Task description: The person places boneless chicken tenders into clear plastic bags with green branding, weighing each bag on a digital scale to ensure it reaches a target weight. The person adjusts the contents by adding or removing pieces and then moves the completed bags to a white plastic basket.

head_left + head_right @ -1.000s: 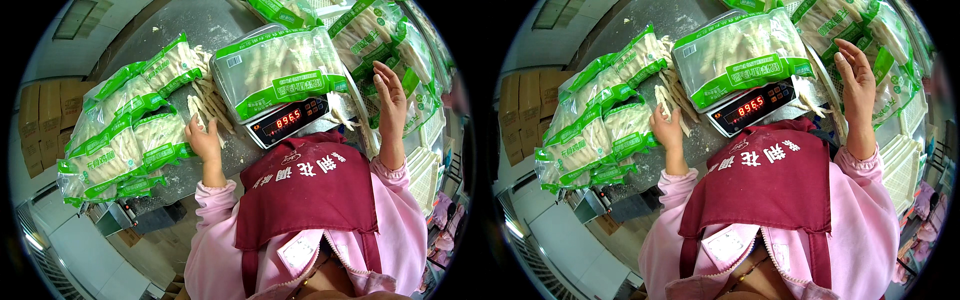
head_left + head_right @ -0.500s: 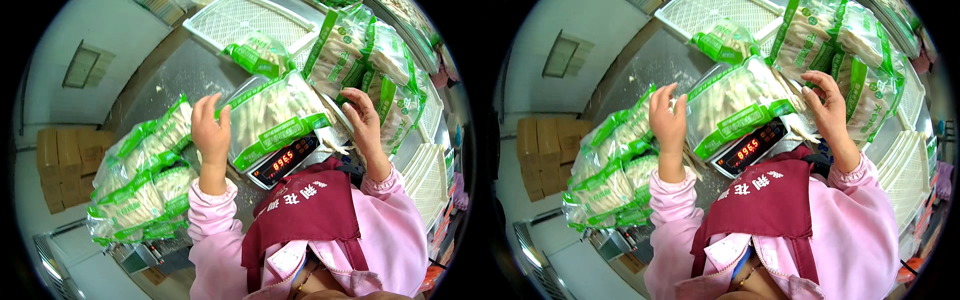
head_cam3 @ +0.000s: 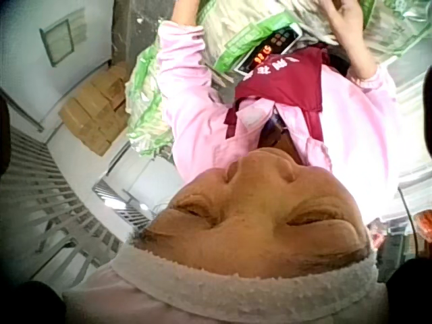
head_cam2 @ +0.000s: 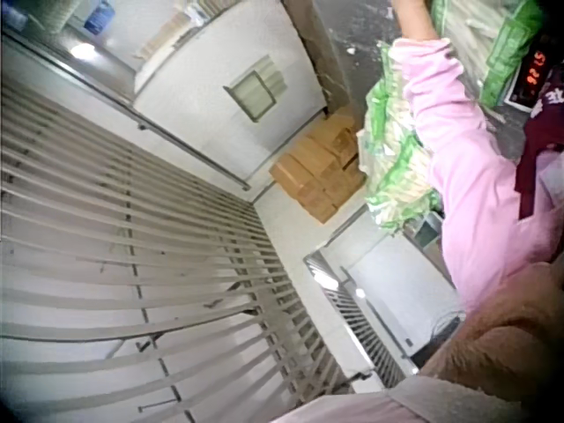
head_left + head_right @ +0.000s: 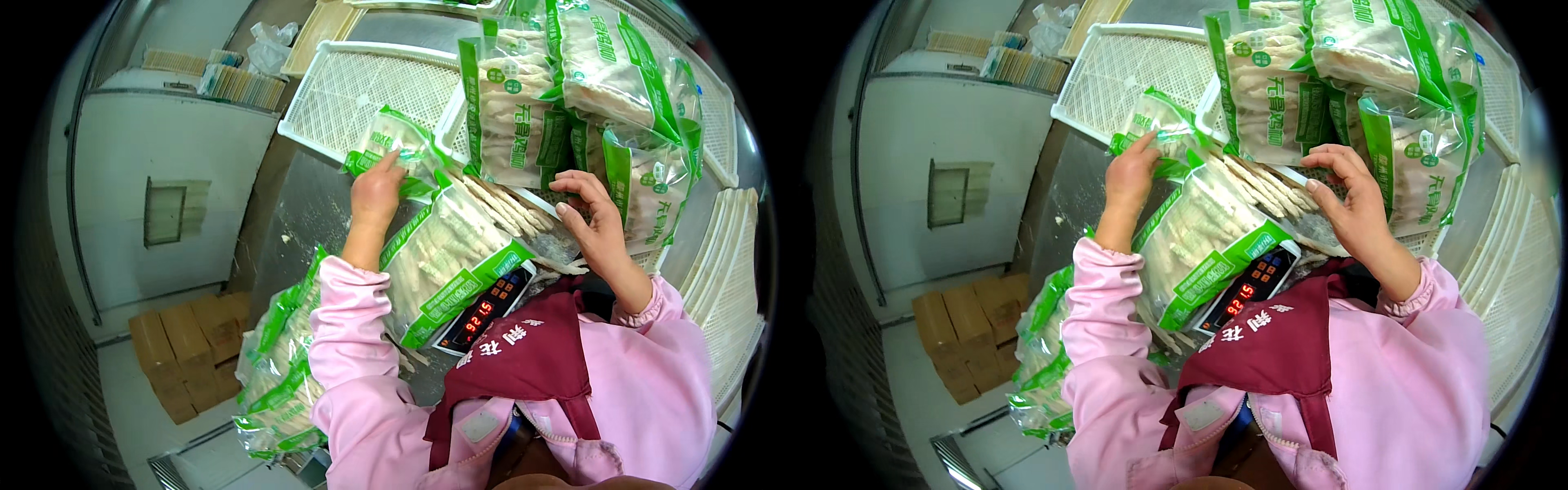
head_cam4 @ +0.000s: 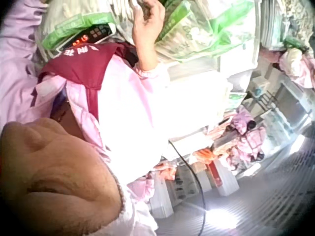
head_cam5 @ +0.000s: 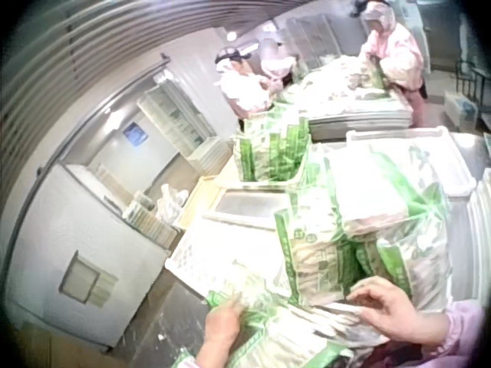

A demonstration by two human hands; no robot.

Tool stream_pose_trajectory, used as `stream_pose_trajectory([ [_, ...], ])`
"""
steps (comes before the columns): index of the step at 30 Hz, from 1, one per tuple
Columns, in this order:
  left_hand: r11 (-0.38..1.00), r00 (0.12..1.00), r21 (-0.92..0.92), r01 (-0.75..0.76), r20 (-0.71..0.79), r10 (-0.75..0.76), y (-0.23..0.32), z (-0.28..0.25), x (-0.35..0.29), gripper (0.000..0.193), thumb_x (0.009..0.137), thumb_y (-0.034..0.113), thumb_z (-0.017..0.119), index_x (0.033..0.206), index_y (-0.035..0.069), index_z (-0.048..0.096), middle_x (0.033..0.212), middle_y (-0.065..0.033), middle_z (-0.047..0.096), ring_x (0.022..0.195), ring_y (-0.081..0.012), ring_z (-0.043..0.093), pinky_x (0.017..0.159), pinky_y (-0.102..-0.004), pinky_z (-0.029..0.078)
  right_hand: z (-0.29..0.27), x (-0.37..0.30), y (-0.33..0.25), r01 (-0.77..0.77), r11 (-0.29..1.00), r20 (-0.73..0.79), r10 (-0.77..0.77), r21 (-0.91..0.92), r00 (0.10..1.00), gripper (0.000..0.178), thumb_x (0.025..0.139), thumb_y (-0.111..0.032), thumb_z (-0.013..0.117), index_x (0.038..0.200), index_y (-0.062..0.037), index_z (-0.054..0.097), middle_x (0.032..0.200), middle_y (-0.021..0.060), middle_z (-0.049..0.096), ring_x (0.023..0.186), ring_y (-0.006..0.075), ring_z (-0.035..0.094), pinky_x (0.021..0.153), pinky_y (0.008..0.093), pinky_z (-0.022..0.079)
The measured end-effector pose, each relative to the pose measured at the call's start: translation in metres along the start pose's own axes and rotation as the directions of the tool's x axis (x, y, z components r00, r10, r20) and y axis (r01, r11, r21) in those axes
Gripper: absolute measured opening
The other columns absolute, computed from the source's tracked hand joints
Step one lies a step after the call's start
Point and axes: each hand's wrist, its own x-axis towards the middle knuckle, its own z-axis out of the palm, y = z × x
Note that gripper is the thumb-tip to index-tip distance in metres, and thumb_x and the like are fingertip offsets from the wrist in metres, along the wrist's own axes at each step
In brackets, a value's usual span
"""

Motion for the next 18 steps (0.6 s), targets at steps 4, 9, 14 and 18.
stream_pose_trajectory([
  [4, 0.983, 0.983, -0.125, 0.133, -0.108, -0.147, -0.026, -0.023, 0.018, 0.018, 0.089, 0.014, 0.066, 0.107, 0.013, 0.070, 0.123, -0.0058, 0.069, 0.104, -0.0301, 0.068, 0.086, -0.0404, 0.056, -0.006, 0.009, 0.008, -0.015, 1.000, -0.024, 0.015, 0.009, 1.000, 0.027, 0.088, -0.007, 0.068, 0.115, -0.0068, 0.067, 0.125, 0.0081, 0.060, 0.117, 0.0208, 0.057, 0.094, 0.0315, 0.045],
  [9, 0.950, 0.903, -0.201, 0.238, -0.316, -0.293, -0.101, -0.049, 0.022, 0.022, 0.092, 0.008, 0.064, 0.114, 0.003, 0.068, 0.113, -0.0135, 0.070, 0.105, -0.0319, 0.066, 0.094, -0.0392, 0.051, -0.001, 0.016, 0.015, -0.006, 1.000, -0.016, 0.006, 0.015, 1.000, 0.027, 0.088, -0.007, 0.068, 0.115, -0.0068, 0.067, 0.123, 0.0092, 0.060, 0.116, 0.0214, 0.057, 0.093, 0.0317, 0.045],
  [14, 0.504, 0.701, -0.802, 0.321, -0.156, -0.696, -0.132, -0.089, 0.015, 0.018, 0.106, 0.017, 0.053, 0.109, 0.003, 0.064, 0.090, 0.0024, 0.061, 0.076, -0.0045, 0.053, 0.069, -0.0213, 0.046, 0.004, 0.017, 0.016, -0.013, 1.000, 0.002, 0.013, 0.005, 1.000, 0.026, 0.088, -0.007, 0.067, 0.115, -0.0068, 0.067, 0.123, 0.0094, 0.060, 0.116, 0.0215, 0.057, 0.093, 0.0317, 0.045],
  [18, 0.444, 0.699, -0.872, 0.208, -0.185, -0.690, -0.112, -0.110, 0.013, 0.017, 0.106, 0.017, 0.053, 0.104, 0.003, 0.062, 0.087, 0.0032, 0.059, 0.073, -0.0040, 0.051, 0.066, -0.0207, 0.046, 0.010, 0.015, 0.014, -0.022, 1.000, 0.026, 0.022, -0.001, 0.999, 0.026, 0.089, -0.006, 0.067, 0.115, -0.0067, 0.067, 0.125, 0.0088, 0.059, 0.117, 0.0210, 0.057, 0.094, 0.0318, 0.045],
])
